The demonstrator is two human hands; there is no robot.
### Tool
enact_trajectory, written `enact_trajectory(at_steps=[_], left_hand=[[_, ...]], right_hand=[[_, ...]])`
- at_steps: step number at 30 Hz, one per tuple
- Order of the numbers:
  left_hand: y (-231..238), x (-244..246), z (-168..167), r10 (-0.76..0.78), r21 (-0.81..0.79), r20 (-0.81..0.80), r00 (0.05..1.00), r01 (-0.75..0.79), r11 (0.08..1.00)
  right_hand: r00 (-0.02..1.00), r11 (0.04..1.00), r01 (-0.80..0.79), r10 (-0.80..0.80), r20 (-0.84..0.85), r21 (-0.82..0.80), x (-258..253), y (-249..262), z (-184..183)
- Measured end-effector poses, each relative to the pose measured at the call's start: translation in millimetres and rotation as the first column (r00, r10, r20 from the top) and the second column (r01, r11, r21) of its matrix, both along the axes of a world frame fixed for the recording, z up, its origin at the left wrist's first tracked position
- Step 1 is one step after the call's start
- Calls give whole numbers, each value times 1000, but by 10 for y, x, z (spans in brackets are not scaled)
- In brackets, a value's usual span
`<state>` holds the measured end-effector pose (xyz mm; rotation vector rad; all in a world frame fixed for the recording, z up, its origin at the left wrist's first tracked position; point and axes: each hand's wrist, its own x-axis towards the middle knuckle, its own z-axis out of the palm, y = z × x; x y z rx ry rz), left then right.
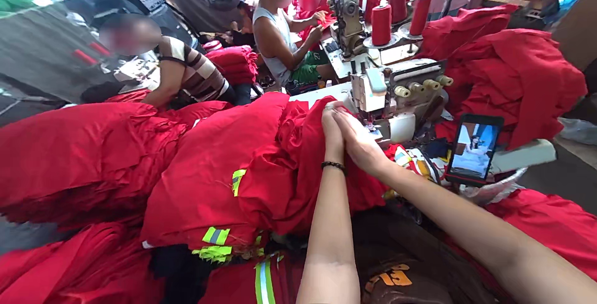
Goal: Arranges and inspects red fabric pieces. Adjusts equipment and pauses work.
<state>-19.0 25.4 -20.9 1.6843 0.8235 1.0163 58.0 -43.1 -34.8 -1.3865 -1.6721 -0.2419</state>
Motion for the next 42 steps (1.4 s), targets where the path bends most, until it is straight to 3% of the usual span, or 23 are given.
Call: enact_trajectory(at_steps=[1, 4, 9, 12, 17, 19, 22, 25, 30, 33, 42], left_hand=[[32, 34, -19, -23, -23, -19, 1000, 23, 999], [215, 186, 19, 10, 103, -147, 989, 5, 995], [294, 217, 69, 11, 125, -160, 987, 9, 992], [418, 329, 47, 21, 121, -168, 986, 0, 993], [500, 374, 140, 4, 99, -201, 980, 16, 995], [486, 363, 130, -5, 94, -195, 981, 24, 995], [455, 352, 92, -20, 128, -220, 975, 49, 991], [440, 321, 59, -51, 167, -270, 962, 99, 981], [259, 101, 141, -71, 143, -350, 934, 129, 981], [505, 325, 46, -74, 193, -298, 952, 136, 972], [577, 333, 1, -102, 220, -243, 965, 157, 963]], right_hand=[[999, 999, 30, -30, 19, 15, -36, -166, -71], [984, 983, 176, -174, -50, 56, -14, -580, -221], [845, 950, 292, -309, -437, -108, 178, -653, -418], [736, 959, 112, -257, -627, -261, 161, -642, -514], [710, 887, -118, -238, -663, -446, 242, -679, -523], [617, 885, -248, -170, -768, -395, 246, -737, -500], [379, 866, -421, -103, -920, -270, 220, -885, -399], [220, 859, -471, -107, -970, -202, 229, -1025, -350], [262, 824, -491, -170, -950, -283, 283, -1309, -366], [249, 781, -547, -192, -949, -301, 299, -1479, -370], [246, 781, -553, -180, -953, -290, 283, -1694, -431]])
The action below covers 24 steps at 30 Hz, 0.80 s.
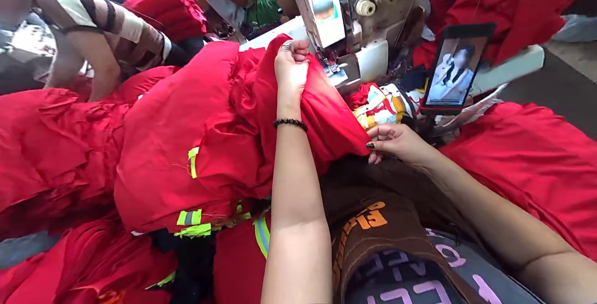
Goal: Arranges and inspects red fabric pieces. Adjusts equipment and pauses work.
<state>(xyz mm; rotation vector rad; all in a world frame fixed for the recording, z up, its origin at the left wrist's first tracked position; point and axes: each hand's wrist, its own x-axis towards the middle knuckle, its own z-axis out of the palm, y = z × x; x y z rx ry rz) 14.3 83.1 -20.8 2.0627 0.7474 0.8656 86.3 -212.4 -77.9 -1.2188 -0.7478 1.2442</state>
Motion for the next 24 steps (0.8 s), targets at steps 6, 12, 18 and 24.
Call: enact_trajectory(at_steps=[6, 12, 18, 24], left_hand=[[-3, 7, 34, 18, 7, -42, 999, -17, 1000], [17, 22, 0, 50, 15, -14, 999, -50, 999], [-35, 26, 96, 209, 164, -299, 931, -166, 972], [61, -299, 341, -45, 85, -458, 888, 94, 992]], right_hand=[[999, 999, -35, 36, -36, 27, -13, -22, -13], [993, 999, -34, 36, -115, 14, -36, -29, -3], [997, 1000, -14, 13, -76, -9, -18, -58, 58], [979, 995, 97, -98, 181, 11, 267, -242, 136]])
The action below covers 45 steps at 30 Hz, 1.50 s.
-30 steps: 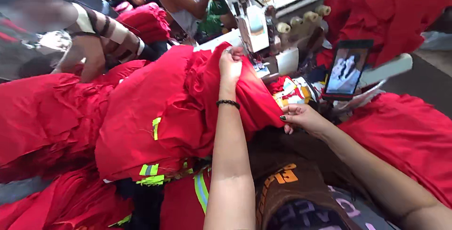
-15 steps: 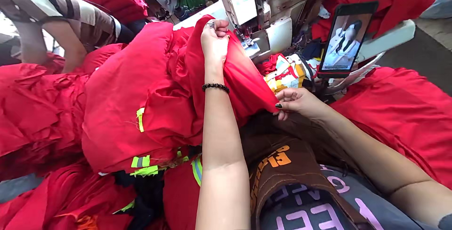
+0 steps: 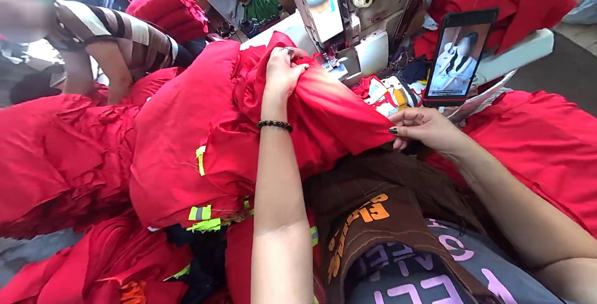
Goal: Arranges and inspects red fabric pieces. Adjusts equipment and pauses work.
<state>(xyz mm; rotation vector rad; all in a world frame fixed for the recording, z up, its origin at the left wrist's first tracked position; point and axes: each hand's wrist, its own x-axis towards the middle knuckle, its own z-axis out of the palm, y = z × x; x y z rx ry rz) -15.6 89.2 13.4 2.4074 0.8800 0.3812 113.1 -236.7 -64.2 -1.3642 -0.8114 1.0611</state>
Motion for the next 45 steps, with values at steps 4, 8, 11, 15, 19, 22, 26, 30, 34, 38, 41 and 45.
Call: enact_trajectory(at_steps=[4, 8, 11, 15, 19, 22, 26, 30, 34, 38, 41, 45], left_hand=[[-20, -85, 20, -164, 67, -49, 985, 167, 984], [-72, -114, 0, -170, 169, -39, 985, 174, 970], [-51, -119, -58, -191, 115, 77, 979, 182, 977], [-133, -218, -194, -72, -108, 454, 888, 135, 985], [-176, -393, -446, 96, -286, 752, 652, 191, 939], [-137, -403, -665, 166, -327, 835, 524, 231, 916], [-148, -399, -720, 224, -377, 855, 467, 266, 887], [-131, -411, -751, 235, -392, 863, 448, 298, 870], [-136, -397, -749, 260, -415, 866, 428, 323, 850], [-119, -396, -737, 246, -408, 872, 424, 350, 843], [-110, -393, -722, 243, -412, 861, 448, 332, 848], [-97, -383, -727, 244, -415, 854, 460, 318, 852]], right_hand=[[970, 991, 133, -133, 204, 17, 99, -145, -20], [933, 991, 122, -135, 333, 59, 8, -65, -96], [923, 985, 138, -164, 347, 98, -60, -3, -160], [864, 970, 184, -238, 443, 161, -69, -2, -134], [649, 928, 248, -372, 664, 278, -153, -68, -117], [426, 890, 232, -455, 782, 392, -206, -80, -167], [168, 837, 93, -547, 820, 540, -180, -44, -307], [88, 836, 11, -548, 832, 549, -162, -46, -439], [98, 844, -29, -531, 842, 535, -192, -4, -527], [131, 870, -22, -487, 864, 493, -214, 33, -588], [135, 875, -16, -477, 868, 483, -207, 41, -599], [137, 863, -19, -498, 856, 505, -209, 47, -598]])
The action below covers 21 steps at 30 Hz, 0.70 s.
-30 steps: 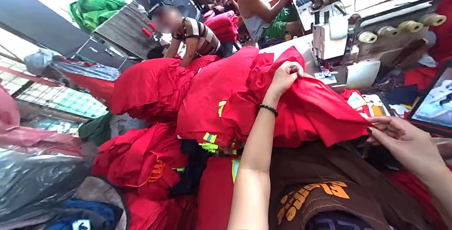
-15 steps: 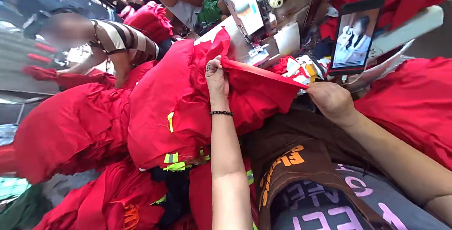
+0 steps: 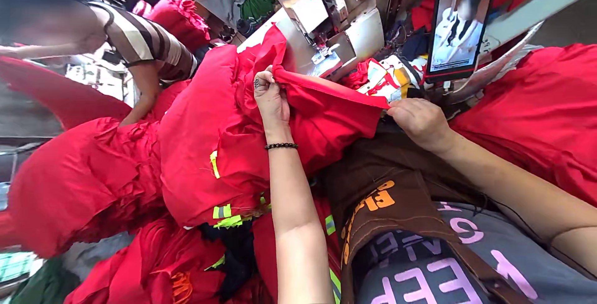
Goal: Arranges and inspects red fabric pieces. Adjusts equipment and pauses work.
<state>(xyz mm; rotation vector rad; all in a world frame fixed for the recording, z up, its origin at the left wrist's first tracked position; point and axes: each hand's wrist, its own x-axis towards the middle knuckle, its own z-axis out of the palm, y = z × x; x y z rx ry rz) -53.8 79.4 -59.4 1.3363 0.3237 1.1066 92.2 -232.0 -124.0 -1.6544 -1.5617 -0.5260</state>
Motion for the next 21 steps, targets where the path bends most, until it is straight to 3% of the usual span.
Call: enact_trajectory(at_steps=[13, 18, 21], left_hand=[[-12, 3, 3, 9, 9, -2, 1000, -9, 1000], [-82, 38, 40, 102, -162, 38, 994, -94, 982], [30, 113, 161, 78, -200, 136, 988, -49, 979]], right_hand=[[1000, 1000, 7, -8, 21, 28, -35, 8, 23], [998, 996, 41, -44, 38, 73, 22, 93, 180], [996, 990, 42, -51, 68, 136, 146, 280, 408]])
